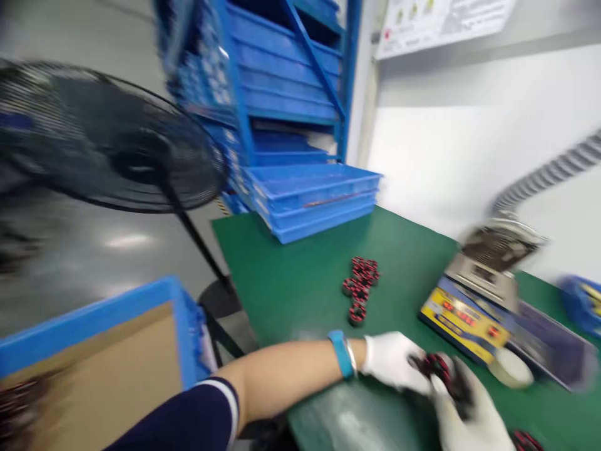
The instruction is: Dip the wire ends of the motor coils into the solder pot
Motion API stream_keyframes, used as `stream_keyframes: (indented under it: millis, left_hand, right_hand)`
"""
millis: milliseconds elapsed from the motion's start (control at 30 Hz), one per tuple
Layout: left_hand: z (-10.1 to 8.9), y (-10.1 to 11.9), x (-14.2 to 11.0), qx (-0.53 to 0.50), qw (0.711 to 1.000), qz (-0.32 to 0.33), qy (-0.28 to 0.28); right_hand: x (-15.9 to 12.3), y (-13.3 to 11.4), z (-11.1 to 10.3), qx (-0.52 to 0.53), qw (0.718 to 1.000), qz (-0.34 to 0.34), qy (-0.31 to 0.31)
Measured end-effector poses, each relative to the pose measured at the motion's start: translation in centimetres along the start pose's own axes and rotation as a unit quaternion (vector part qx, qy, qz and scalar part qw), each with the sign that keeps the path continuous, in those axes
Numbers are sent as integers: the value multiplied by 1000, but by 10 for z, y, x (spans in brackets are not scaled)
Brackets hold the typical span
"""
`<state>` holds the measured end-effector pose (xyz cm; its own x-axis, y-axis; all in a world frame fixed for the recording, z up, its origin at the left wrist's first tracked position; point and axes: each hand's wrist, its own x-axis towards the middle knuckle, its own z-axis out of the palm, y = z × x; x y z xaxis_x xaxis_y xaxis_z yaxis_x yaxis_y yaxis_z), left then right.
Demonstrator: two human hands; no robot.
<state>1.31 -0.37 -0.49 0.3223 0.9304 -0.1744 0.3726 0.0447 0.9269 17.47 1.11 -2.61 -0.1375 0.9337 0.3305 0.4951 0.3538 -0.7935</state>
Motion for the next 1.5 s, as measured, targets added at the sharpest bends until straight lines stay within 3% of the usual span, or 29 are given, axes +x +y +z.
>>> stream_keyframes:
  millis: [67,200,233,300,400,600,700,800,933,1033,1167,1333,1500]
  left_hand:
    - [-6,11,-18,-84,996,-16,-23]
    - [-36,24,-43,-148,986,24,-72]
    - [-43,25,-45,-180,981,40,-61]
    - [-51,26,-46,-229,970,81,15]
    - [-42,23,-38,-183,972,91,115]
    - [0,19,-22,-9,988,56,141]
    - [-5,24,-28,-52,985,62,153]
    - [-18,25,-35,-170,972,70,145]
    - [-19,11,-30,-268,933,61,231]
    - [-4,0,-19,-206,956,73,195]
    - [14,-2,-6,-107,985,85,101]
    - [18,-3,-2,-72,987,94,108]
    - [19,-4,-3,-61,988,88,107]
  right_hand:
    - [-14,-6,-16,13,998,62,-5]
    - [-12,-14,-10,127,988,87,-17]
    - [-9,-13,-8,155,984,92,-11]
    - [-5,-10,-6,193,976,96,-4]
    - [-9,-6,-6,209,974,85,-14]
    - [-16,2,-3,178,983,47,-27]
    - [-16,1,-3,193,979,54,-34]
    - [-16,-5,-6,226,971,73,-36]
    - [-7,-15,-18,210,976,61,-17]
    - [27,-21,-36,142,990,16,14]
    - [110,-37,-65,-82,994,-59,38]
    - [208,-61,-78,-378,921,-96,14]
    - [244,-69,-53,-508,857,-82,-40]
